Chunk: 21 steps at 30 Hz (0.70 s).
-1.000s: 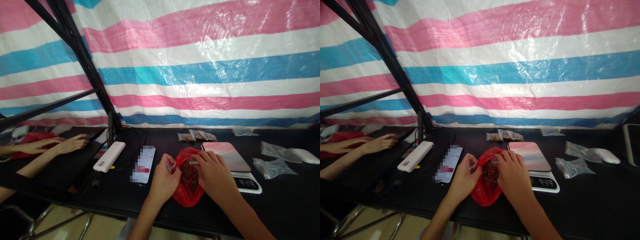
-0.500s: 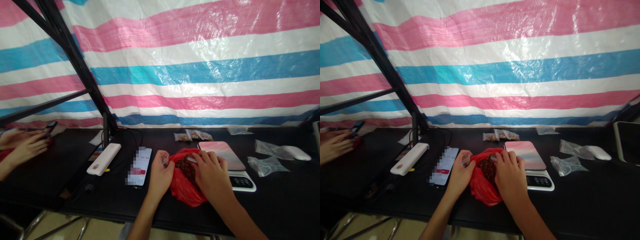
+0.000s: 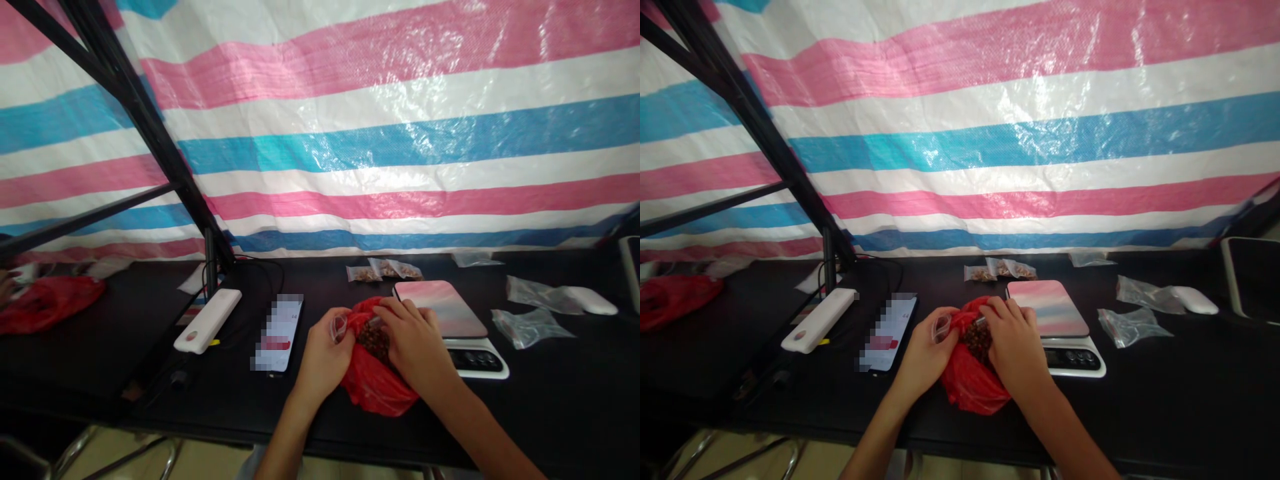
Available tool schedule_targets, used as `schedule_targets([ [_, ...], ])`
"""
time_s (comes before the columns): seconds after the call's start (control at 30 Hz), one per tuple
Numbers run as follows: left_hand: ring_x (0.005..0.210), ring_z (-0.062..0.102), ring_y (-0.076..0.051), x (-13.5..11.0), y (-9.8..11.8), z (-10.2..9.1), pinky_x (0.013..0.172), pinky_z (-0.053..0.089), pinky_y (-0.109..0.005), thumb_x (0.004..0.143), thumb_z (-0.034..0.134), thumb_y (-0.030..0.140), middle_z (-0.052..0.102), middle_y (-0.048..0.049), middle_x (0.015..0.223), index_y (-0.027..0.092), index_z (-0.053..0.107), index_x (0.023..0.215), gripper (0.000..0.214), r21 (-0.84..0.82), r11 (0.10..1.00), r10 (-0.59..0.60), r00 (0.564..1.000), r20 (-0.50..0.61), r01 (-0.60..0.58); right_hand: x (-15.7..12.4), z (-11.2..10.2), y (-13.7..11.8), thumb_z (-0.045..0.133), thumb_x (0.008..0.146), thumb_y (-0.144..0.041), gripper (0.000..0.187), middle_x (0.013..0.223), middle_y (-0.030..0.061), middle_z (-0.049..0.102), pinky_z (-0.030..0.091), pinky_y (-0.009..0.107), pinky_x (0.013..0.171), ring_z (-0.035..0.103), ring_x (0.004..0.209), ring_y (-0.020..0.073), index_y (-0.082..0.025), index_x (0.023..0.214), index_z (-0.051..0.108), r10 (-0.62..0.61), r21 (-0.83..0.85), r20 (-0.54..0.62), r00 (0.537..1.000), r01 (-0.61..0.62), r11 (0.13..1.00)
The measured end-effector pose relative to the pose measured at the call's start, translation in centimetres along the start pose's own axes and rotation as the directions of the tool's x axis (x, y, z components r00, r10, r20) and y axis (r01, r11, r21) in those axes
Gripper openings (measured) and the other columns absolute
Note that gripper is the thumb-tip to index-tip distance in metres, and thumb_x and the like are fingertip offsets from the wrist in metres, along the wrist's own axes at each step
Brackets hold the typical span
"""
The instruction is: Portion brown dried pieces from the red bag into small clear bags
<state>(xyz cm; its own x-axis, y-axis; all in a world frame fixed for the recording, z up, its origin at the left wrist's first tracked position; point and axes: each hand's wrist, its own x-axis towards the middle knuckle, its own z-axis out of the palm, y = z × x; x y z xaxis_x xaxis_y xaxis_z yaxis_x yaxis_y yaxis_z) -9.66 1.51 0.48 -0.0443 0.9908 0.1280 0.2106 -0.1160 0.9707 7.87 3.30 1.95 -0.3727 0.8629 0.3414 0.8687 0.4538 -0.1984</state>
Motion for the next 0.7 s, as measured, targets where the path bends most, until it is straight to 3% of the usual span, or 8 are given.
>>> schedule_targets([
  [0.13, 0.093, 0.072, -0.02, 0.1, -0.3, -0.3, 0.088, 0.054, -0.032, 0.087, 0.058, 0.016, 0.076, -0.0068, 0.099, 0.019, 0.069, 0.102, 0.019, -0.05, 0.998, 0.033, 0.999, -0.01, -0.033, 0.2, -0.5, 0.4, 0.052, 0.089, 0.0, 0.046, 0.125, 0.0037, 0.07, 0.033, 0.04, 0.086, 0.061, 0.111, 0.0239, -0.028, 0.12, 0.071, -0.022, 0.155, 0.074, 0.997, 0.01, 0.988],
  [0.33, 0.085, 0.07, -0.019, 0.0, -0.2, -0.5, 0.081, 0.053, -0.029, 0.084, 0.062, 0.022, 0.075, -0.0049, 0.088, 0.018, 0.07, 0.096, 0.016, -0.131, 0.991, -0.007, 0.998, -0.062, -0.001, 0.1, -0.3, 0.0, 0.058, 0.089, -0.007, 0.035, 0.119, 0.0073, 0.071, 0.033, 0.042, 0.089, 0.062, 0.109, 0.0276, -0.023, 0.118, 0.072, 0.039, 0.098, 0.08, 0.996, -0.047, 0.994],
  [0.5, 0.089, 0.07, -0.02, 0.0, -0.3, -0.6, 0.084, 0.052, -0.029, 0.076, 0.066, 0.021, 0.076, -0.005, 0.094, 0.019, 0.071, 0.095, 0.02, -0.204, 0.974, -0.134, 0.978, -0.158, 0.1, 0.1, 0.3, -0.1, 0.059, 0.09, -0.009, 0.031, 0.118, 0.0042, 0.073, 0.033, 0.04, 0.089, 0.063, 0.108, 0.0243, -0.026, 0.113, 0.072, 0.065, 0.186, 0.075, 0.995, -0.078, 0.98],
  [0.7, 0.081, 0.069, -0.017, 0.0, -0.4, -0.6, 0.075, 0.051, -0.025, 0.072, 0.069, 0.022, 0.074, -0.0026, 0.087, 0.019, 0.07, 0.096, 0.024, -0.357, 0.911, -0.263, 0.958, -0.113, 0.208, 0.0, 0.5, -0.6, 0.063, 0.089, -0.012, 0.028, 0.112, 0.0045, 0.074, 0.032, 0.04, 0.084, 0.062, 0.104, 0.0261, -0.026, 0.11, 0.072, 0.042, 0.155, 0.02, 0.999, -0.045, 0.987],
])
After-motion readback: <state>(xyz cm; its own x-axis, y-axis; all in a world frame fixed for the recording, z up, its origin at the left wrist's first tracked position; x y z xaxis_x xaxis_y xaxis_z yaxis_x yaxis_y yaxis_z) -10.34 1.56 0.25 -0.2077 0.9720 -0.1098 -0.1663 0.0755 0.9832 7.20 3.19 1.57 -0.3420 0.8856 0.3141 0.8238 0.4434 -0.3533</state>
